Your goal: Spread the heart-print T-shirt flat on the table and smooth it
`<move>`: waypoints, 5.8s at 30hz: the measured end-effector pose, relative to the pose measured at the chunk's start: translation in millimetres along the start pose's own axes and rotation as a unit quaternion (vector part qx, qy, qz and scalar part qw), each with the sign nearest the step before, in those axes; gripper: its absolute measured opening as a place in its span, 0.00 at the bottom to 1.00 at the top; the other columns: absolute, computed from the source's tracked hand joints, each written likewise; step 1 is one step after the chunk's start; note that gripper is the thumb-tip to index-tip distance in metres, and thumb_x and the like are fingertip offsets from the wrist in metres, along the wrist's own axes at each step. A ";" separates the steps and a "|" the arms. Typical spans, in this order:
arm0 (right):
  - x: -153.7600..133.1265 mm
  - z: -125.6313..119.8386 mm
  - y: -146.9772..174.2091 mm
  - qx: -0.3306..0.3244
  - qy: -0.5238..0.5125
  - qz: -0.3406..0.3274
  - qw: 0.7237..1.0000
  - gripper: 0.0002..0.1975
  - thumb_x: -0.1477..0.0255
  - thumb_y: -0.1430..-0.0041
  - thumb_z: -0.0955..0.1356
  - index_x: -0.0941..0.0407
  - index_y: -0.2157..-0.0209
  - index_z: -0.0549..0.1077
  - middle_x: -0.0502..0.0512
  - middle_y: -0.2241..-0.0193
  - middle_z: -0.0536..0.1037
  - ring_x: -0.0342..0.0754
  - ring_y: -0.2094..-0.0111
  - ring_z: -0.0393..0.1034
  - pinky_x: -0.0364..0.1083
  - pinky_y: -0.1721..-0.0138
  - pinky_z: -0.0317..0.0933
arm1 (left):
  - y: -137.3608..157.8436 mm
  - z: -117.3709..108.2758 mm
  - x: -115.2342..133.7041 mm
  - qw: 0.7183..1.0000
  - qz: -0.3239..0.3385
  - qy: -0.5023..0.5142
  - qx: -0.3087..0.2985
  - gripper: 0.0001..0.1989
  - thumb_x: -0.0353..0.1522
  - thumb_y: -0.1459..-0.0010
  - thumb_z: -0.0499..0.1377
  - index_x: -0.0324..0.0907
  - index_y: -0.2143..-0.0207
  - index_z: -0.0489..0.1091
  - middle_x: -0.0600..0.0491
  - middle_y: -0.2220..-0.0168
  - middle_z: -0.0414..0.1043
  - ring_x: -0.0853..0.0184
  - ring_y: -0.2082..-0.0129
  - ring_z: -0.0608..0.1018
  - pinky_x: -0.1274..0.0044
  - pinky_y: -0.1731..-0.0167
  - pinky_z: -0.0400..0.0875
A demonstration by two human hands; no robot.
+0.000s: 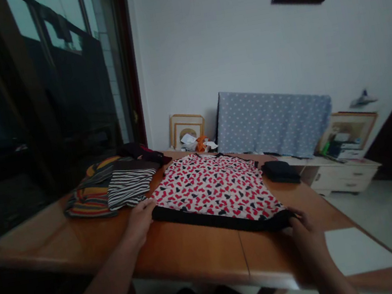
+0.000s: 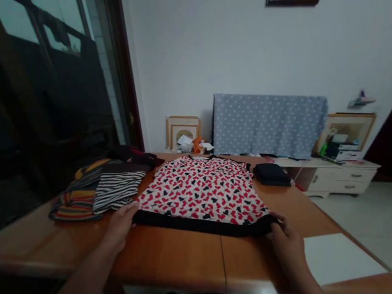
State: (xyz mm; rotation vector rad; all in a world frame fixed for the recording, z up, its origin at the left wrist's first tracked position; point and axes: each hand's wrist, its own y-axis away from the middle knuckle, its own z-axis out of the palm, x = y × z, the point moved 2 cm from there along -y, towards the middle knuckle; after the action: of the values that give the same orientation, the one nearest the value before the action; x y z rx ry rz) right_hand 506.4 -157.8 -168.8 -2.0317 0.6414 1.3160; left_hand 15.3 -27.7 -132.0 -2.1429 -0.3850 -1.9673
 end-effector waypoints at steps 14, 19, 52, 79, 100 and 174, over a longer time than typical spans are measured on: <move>-7.3 -42.9 18.0 0.030 0.160 -0.007 0.987 0.29 0.58 0.45 0.63 0.56 0.46 0.77 0.56 0.71 0.81 0.54 0.70 0.74 0.48 0.68 0.62 | -3.5 -26.2 -9.5 0.995 -0.021 0.093 0.005 0.17 0.32 0.60 0.66 0.39 0.64 0.74 0.54 0.71 0.75 0.71 0.76 0.73 0.82 0.79 0.59; -1.2 -52.0 24.5 0.005 0.285 -0.020 0.958 0.21 0.59 0.43 0.63 0.47 0.55 0.81 0.56 0.71 0.81 0.53 0.71 0.72 0.47 0.70 0.59 | 12.7 -35.3 -10.4 0.999 -0.032 0.025 0.013 0.15 0.33 0.59 0.65 0.41 0.65 0.75 0.53 0.70 0.76 0.67 0.74 0.75 0.79 0.76 0.63; -75.9 64.8 122.0 -0.265 0.228 -0.290 0.891 0.10 0.69 0.35 0.62 0.51 0.64 0.76 0.52 0.66 0.79 0.50 0.62 0.74 0.46 0.59 0.62 | 111.8 67.3 -7.4 0.803 0.375 -0.384 -0.260 0.06 0.32 0.38 0.57 0.47 0.62 0.74 0.52 0.62 0.73 0.63 0.59 0.74 0.73 0.63 0.65; -76.7 69.8 128.7 -0.187 0.337 -0.345 0.856 0.18 0.61 0.33 0.64 0.50 0.47 0.76 0.61 0.52 0.79 0.60 0.52 0.69 0.56 0.54 0.58 | 125.8 80.0 4.1 0.795 0.383 -0.419 -0.213 0.07 0.35 0.34 0.54 0.46 0.56 0.70 0.47 0.56 0.76 0.57 0.54 0.75 0.68 0.56 0.64; -75.2 61.8 95.1 -0.210 0.359 -0.283 0.864 0.11 0.66 0.37 0.67 0.49 0.54 0.76 0.56 0.56 0.78 0.57 0.51 0.68 0.52 0.52 0.54 | 137.0 70.2 -1.4 0.768 0.438 -0.422 -0.200 0.15 0.38 0.31 0.53 0.45 0.67 0.76 0.50 0.65 0.73 0.61 0.59 0.72 0.68 0.59 0.61; -96.8 90.3 104.5 -0.345 0.227 -0.302 0.859 0.08 0.67 0.39 0.69 0.51 0.59 0.77 0.54 0.60 0.78 0.51 0.58 0.71 0.48 0.55 0.61 | 67.2 24.1 11.1 0.808 0.322 -0.320 -0.375 0.11 0.33 0.47 0.62 0.45 0.60 0.75 0.53 0.59 0.74 0.64 0.59 0.74 0.75 0.58 0.67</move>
State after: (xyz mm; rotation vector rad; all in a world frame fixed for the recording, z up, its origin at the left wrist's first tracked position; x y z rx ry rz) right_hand 341.7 -157.9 -132.3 -2.8307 -0.3697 0.7203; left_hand 60.8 -82.7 -121.5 -2.7973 1.0960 -1.0233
